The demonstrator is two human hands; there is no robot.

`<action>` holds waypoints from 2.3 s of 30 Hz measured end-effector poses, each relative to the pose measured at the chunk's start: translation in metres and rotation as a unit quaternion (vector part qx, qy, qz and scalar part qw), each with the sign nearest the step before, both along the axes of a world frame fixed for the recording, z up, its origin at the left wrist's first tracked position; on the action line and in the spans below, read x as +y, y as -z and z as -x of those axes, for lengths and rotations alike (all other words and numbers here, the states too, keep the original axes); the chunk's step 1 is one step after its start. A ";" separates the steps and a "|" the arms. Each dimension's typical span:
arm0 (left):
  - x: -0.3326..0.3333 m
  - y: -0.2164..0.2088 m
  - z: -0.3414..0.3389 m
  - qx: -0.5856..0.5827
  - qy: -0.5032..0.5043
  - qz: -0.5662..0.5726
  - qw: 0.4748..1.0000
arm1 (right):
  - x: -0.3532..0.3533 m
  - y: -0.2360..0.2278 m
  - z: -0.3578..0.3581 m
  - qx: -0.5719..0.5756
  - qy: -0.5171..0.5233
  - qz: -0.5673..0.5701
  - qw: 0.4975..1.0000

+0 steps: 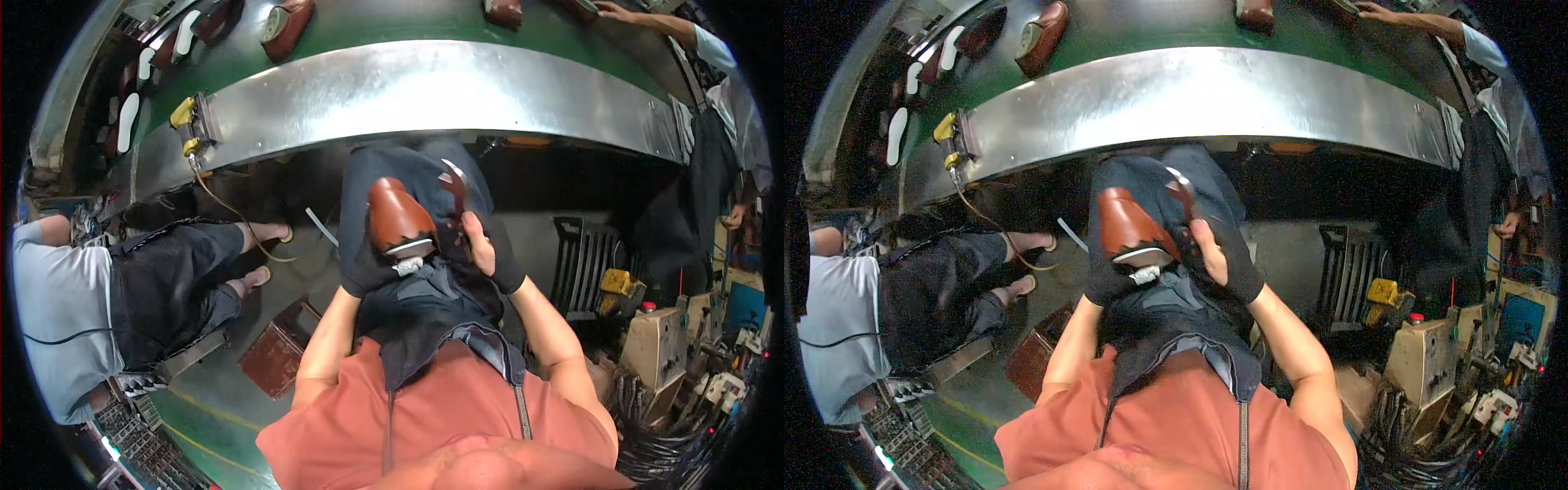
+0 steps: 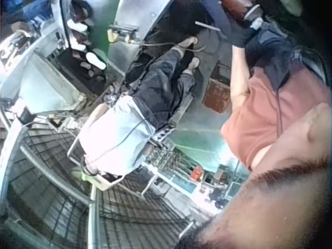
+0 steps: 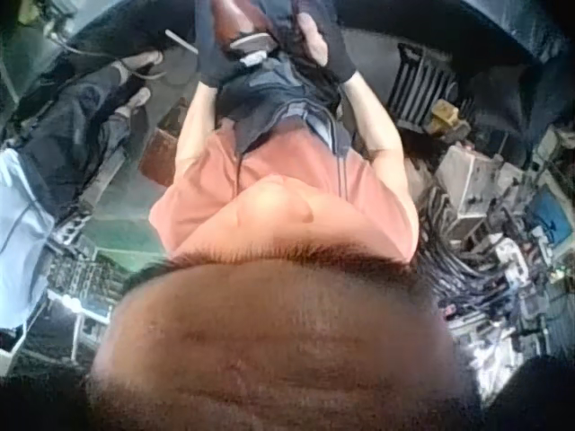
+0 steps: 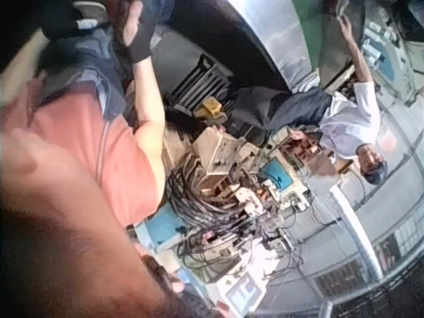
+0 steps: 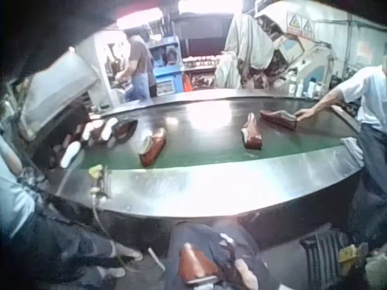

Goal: The person scrapes the white sole of a brown shoe using a metal scraper while holding the shoe on their lap. They repeatedly scrape the sole and then place the shoe on a nearby conveyor belt before picking up another shoe to repeat the process.

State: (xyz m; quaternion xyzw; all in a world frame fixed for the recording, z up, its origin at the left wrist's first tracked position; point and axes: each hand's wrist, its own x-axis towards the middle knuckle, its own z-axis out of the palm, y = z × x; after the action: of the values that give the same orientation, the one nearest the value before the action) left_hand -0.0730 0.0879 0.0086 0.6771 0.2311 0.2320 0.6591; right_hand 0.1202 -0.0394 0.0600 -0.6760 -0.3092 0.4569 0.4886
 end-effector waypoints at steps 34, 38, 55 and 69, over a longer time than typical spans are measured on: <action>0.063 -0.041 -0.079 -0.177 0.037 -0.015 0.983 | 0.003 0.007 0.072 -0.195 0.040 -0.089 0.976; 0.020 -0.060 -0.032 -0.127 0.026 0.090 0.988 | -0.046 0.026 0.050 -0.283 -0.172 -0.151 0.931; -0.030 -0.051 -0.014 -0.205 -0.046 0.244 0.947 | -0.100 0.044 0.046 -0.252 -0.257 -0.130 0.924; -0.001 0.006 -0.079 0.313 -0.105 -0.226 0.917 | 0.036 0.015 -0.034 0.132 -0.019 0.154 0.979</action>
State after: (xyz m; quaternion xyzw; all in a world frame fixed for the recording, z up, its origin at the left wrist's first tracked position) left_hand 0.0064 0.0865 0.0024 0.8177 0.4364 0.1220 0.3550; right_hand 0.1542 -0.0031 0.0455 -0.6709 -0.1809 0.5932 0.4065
